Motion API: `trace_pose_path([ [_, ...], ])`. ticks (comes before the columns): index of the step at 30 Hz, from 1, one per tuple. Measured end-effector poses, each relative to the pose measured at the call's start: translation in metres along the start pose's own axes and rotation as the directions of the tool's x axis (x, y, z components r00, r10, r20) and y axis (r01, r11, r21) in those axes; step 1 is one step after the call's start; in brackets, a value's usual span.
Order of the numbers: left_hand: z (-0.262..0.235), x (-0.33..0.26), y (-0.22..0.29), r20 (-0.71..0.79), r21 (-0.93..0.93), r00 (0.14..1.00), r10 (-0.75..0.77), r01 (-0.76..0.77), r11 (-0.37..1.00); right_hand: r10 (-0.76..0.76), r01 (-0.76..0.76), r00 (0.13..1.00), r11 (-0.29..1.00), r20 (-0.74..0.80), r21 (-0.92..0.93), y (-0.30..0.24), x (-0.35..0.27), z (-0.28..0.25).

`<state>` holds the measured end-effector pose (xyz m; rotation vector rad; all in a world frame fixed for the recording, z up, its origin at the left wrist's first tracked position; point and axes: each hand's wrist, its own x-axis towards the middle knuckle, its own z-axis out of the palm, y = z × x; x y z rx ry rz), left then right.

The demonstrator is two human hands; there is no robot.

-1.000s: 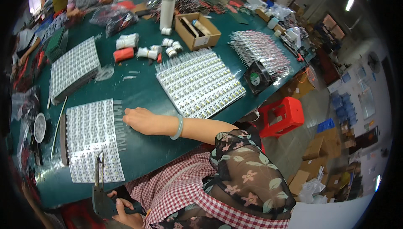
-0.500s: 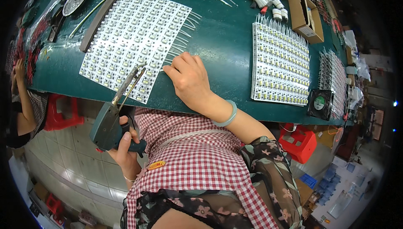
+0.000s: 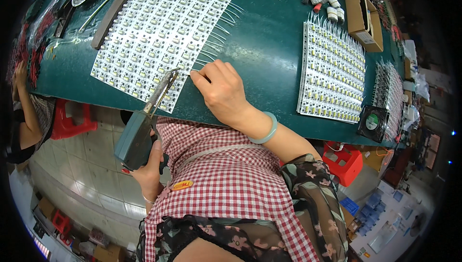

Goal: The person solders wires to rows of LED components on a flat sheet at an assembly station using a soldering iron.

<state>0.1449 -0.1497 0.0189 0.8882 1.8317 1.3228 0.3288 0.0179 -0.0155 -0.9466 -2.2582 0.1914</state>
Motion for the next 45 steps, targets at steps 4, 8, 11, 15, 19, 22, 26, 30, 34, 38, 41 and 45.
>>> trace_pose_path([
  [4, 0.005, -0.001, 0.006, -0.002, 0.052, 0.999, -0.042, 0.042, 0.998, 0.009, -0.009, 1.0, 1.0, -0.012, 0.024, 0.002, -0.002, 0.003],
  [8, 0.005, 0.002, 0.01, 0.018, 0.084, 0.998, -0.067, 0.066, 0.994, 0.022, -0.021, 0.999, 0.999, -0.034, 0.042, 0.001, 0.0, 0.004],
  [11, 0.006, -0.002, 0.007, 0.006, 0.217, 1.0, -0.014, 0.012, 0.976, 0.027, -0.025, 0.999, 0.998, -0.034, 0.051, 0.0, 0.0, 0.003],
  [15, 0.006, 0.002, 0.008, 0.038, 0.142, 0.999, -0.021, 0.015, 0.99, 0.023, -0.021, 0.999, 0.998, -0.024, 0.056, 0.001, 0.0, 0.003],
  [19, 0.007, 0.004, 0.005, 0.042, 0.186, 0.996, 0.079, -0.085, 0.979, 0.018, -0.017, 1.0, 0.998, -0.022, 0.059, -0.001, 0.001, 0.003],
  [22, 0.009, 0.012, 0.014, 0.079, 0.169, 0.983, 0.164, -0.175, 0.97, 0.011, -0.01, 1.0, 0.999, -0.016, 0.047, -0.001, 0.001, 0.002],
  [26, 0.01, 0.02, 0.024, 0.158, 0.092, 0.968, 0.193, -0.209, 0.974, 0.02, -0.02, 1.0, 0.999, -0.002, 0.046, -0.001, 0.0, 0.001],
  [30, 0.008, 0.016, 0.025, 0.166, 0.149, 0.978, 0.123, -0.148, 0.978, 0.029, -0.029, 1.0, 0.999, 0.001, 0.041, -0.001, 0.0, 0.001],
  [34, 0.002, 0.003, 0.007, 0.073, 0.175, 0.993, 0.096, -0.107, 0.979, 0.03, -0.03, 1.0, 0.999, 0.009, 0.04, -0.001, 0.0, 0.003],
  [38, -0.003, -0.001, 0.0, 0.118, 0.256, 0.976, 0.185, -0.21, 0.944, 0.032, -0.031, 0.999, 0.999, -0.01, 0.041, -0.001, 0.0, 0.003],
  [41, 0.0, -0.001, 0.005, 0.122, 0.31, 0.964, 0.237, -0.264, 0.913, 0.039, -0.039, 0.999, 0.998, -0.006, 0.044, -0.002, -0.001, 0.003],
  [45, -0.001, -0.003, 0.004, 0.102, 0.239, 0.979, 0.175, -0.195, 0.951, 0.039, -0.039, 0.999, 0.999, 0.0, 0.035, -0.001, -0.001, 0.001],
])
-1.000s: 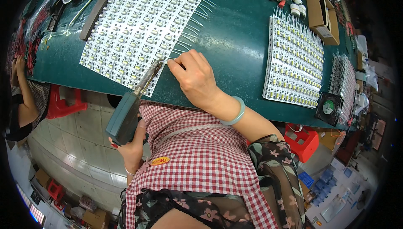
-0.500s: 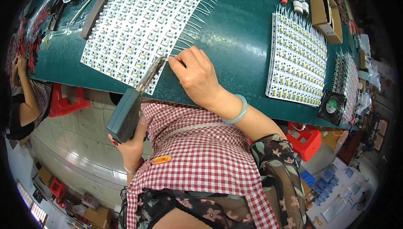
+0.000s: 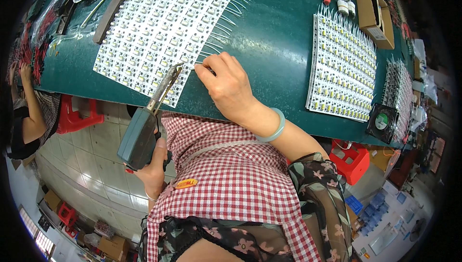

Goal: The person solders wires to rows of LED components on a flat sheet at an assembly station using a soldering iron.

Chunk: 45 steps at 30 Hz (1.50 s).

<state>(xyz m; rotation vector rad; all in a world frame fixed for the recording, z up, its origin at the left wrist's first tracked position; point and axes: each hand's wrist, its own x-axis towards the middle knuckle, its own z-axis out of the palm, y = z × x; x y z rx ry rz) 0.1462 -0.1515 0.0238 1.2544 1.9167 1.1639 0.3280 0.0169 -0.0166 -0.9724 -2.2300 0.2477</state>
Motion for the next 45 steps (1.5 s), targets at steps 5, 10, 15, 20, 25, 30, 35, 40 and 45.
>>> trace_pose_path([
  [5, 0.0, -0.001, 0.007, -0.065, -0.203, 0.971, -0.229, 0.212, 0.956, -0.008, 0.008, 1.0, 1.0, -0.001, 0.013, -0.004, -0.003, -0.022],
  [10, -0.003, -0.006, 0.0, -0.049, -0.176, 0.984, -0.169, 0.158, 0.971, -0.092, 0.102, 0.989, 0.991, -0.112, 0.09, -0.017, 0.007, -0.033],
  [15, -0.003, -0.008, -0.002, -0.045, -0.086, 0.997, -0.063, 0.059, 0.995, -0.045, 0.052, 0.997, 0.992, -0.066, 0.117, -0.008, 0.001, -0.012],
  [20, -0.003, -0.006, 0.004, -0.06, -0.187, 0.976, -0.209, 0.195, 0.963, -0.035, 0.042, 0.998, 0.991, -0.057, 0.125, -0.005, -0.001, -0.003],
  [25, -0.003, -0.004, 0.008, -0.055, -0.203, 0.972, -0.228, 0.213, 0.956, -0.024, 0.028, 0.999, 0.991, -0.031, 0.129, -0.003, 0.001, -0.002],
  [30, -0.003, -0.002, 0.009, -0.063, -0.188, 0.972, -0.227, 0.212, 0.959, -0.024, 0.024, 1.0, 0.989, -0.002, 0.144, -0.002, 0.0, 0.002],
  [35, -0.004, 0.002, 0.011, -0.053, -0.159, 0.985, -0.167, 0.157, 0.975, -0.021, 0.02, 1.0, 0.992, 0.009, 0.123, -0.003, 0.001, 0.001],
  [40, -0.003, 0.009, 0.01, -0.023, -0.153, 0.997, -0.08, 0.075, 0.985, -0.022, 0.02, 0.999, 0.995, 0.028, 0.094, -0.004, 0.002, 0.0],
  [45, -0.005, 0.011, 0.015, 0.026, -0.159, 0.992, -0.125, 0.128, 0.979, -0.024, 0.021, 0.999, 0.996, 0.035, 0.085, -0.005, 0.002, 0.0],
])
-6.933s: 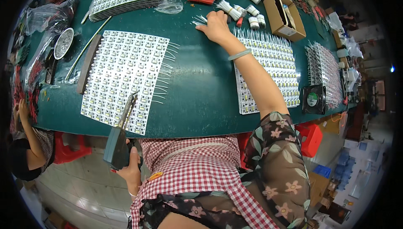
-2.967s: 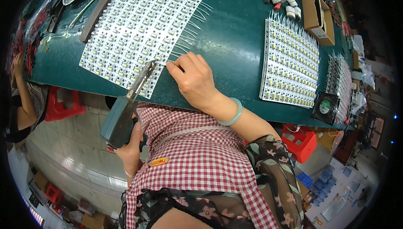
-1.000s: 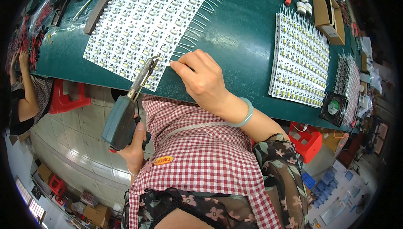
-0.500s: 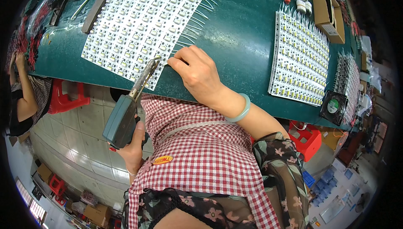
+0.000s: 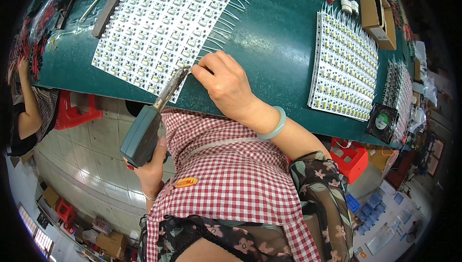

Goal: The person solders wires to rows of LED components on a flat sheet at an assembly station using a soldering iron.

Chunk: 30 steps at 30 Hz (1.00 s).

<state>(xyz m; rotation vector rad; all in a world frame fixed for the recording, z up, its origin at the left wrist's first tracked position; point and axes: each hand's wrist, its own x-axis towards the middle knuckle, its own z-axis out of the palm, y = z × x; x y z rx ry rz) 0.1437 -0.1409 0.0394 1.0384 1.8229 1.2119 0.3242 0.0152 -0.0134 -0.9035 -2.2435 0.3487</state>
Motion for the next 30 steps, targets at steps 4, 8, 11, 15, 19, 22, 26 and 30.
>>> trace_pose_path([
  [4, 0.0, 0.0, 0.001, 0.008, 0.001, 1.0, -0.025, 0.025, 1.0, 0.005, -0.005, 1.0, 1.0, 0.001, -0.001, 0.0, 0.0, 0.0],
  [8, -0.003, -0.011, -0.011, -0.07, 0.034, 0.996, -0.048, 0.05, 0.998, 0.004, -0.004, 1.0, 1.0, -0.001, -0.005, -0.001, 0.0, 0.0],
  [11, -0.005, -0.014, -0.012, -0.091, 0.016, 0.992, -0.09, 0.092, 0.996, 0.002, -0.002, 1.0, 1.0, 0.0, -0.009, -0.002, 0.0, 0.0],
  [15, -0.003, -0.012, -0.01, -0.083, 0.01, 0.995, -0.062, 0.063, 0.998, -0.004, 0.004, 1.0, 1.0, 0.003, -0.026, -0.001, -0.001, 0.0],
  [19, -0.002, -0.012, -0.007, -0.09, 0.003, 0.995, -0.034, 0.034, 0.999, -0.024, 0.023, 1.0, 0.999, -0.007, -0.04, -0.002, 0.0, -0.001],
  [22, -0.002, -0.011, -0.005, -0.094, 0.026, 0.996, 0.015, -0.012, 1.0, -0.077, 0.075, 0.997, 0.995, -0.03, -0.067, -0.005, 0.0, -0.004],
  [26, -0.003, -0.01, -0.011, -0.077, 0.086, 0.987, 0.14, -0.133, 0.987, -0.051, 0.051, 0.999, 0.998, -0.01, -0.032, -0.006, -0.002, -0.002],
  [30, -0.003, -0.011, -0.006, -0.063, 0.067, 0.993, 0.096, -0.092, 0.994, -0.052, 0.052, 0.999, 0.998, 0.001, -0.018, -0.006, -0.001, -0.002],
])
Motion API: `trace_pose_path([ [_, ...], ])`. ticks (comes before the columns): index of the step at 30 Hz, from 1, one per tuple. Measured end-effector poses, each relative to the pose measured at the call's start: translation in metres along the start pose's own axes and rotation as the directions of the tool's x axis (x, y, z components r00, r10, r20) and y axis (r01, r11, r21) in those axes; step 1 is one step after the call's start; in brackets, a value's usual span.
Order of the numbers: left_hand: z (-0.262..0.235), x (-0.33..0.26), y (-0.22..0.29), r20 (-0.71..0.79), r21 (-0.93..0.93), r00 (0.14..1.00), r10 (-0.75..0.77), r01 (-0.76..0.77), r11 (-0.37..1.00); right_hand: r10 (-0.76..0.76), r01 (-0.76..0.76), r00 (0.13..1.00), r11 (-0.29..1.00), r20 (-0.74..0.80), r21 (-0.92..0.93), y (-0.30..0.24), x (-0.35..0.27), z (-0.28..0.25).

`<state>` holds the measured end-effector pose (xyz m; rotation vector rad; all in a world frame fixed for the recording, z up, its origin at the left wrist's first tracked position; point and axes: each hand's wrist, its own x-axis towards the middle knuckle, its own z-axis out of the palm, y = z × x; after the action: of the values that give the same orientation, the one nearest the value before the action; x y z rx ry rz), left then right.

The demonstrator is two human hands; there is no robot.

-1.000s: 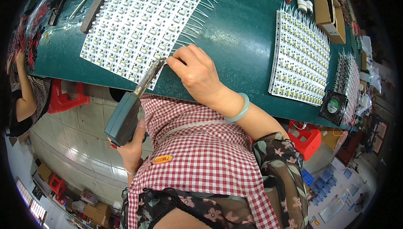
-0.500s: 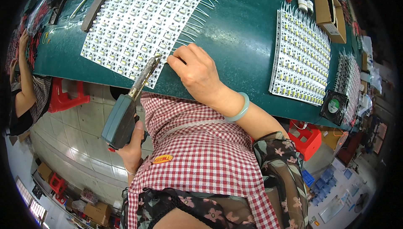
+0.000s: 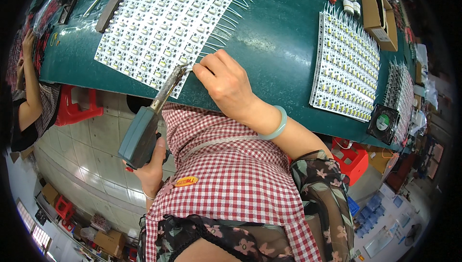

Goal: The person solders wires to rows of LED components on a flat sheet at an assembly station using a soldering iron.

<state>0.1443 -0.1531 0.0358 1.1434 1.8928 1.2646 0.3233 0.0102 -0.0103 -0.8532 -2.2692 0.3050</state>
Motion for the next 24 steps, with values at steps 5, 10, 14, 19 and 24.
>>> trace_pose_path([
  [5, 0.002, 0.004, -0.001, 0.038, -0.071, 0.999, -0.018, 0.021, 0.997, -0.003, 0.003, 1.0, 1.0, -0.002, -0.008, 0.001, -0.001, 0.003],
  [10, -0.003, 0.008, 0.005, 0.095, -0.005, 0.995, -0.036, 0.036, 0.999, 0.016, -0.015, 1.0, 1.0, -0.014, 0.015, 0.0, 0.0, 0.002],
  [14, -0.003, 0.008, 0.01, 0.103, -0.03, 0.989, -0.103, 0.106, 0.994, 0.022, -0.022, 1.0, 1.0, -0.007, 0.016, 0.0, 0.001, 0.001],
  [19, -0.003, 0.005, 0.006, 0.065, -0.03, 0.994, -0.087, 0.089, 0.996, 0.032, -0.032, 0.999, 0.999, 0.006, 0.019, 0.0, 0.001, 0.001],
  [24, -0.003, 0.001, 0.0, 0.029, -0.007, 0.999, -0.04, 0.04, 0.999, 0.027, -0.027, 1.0, 1.0, 0.004, 0.008, 0.001, 0.0, 0.001],
])
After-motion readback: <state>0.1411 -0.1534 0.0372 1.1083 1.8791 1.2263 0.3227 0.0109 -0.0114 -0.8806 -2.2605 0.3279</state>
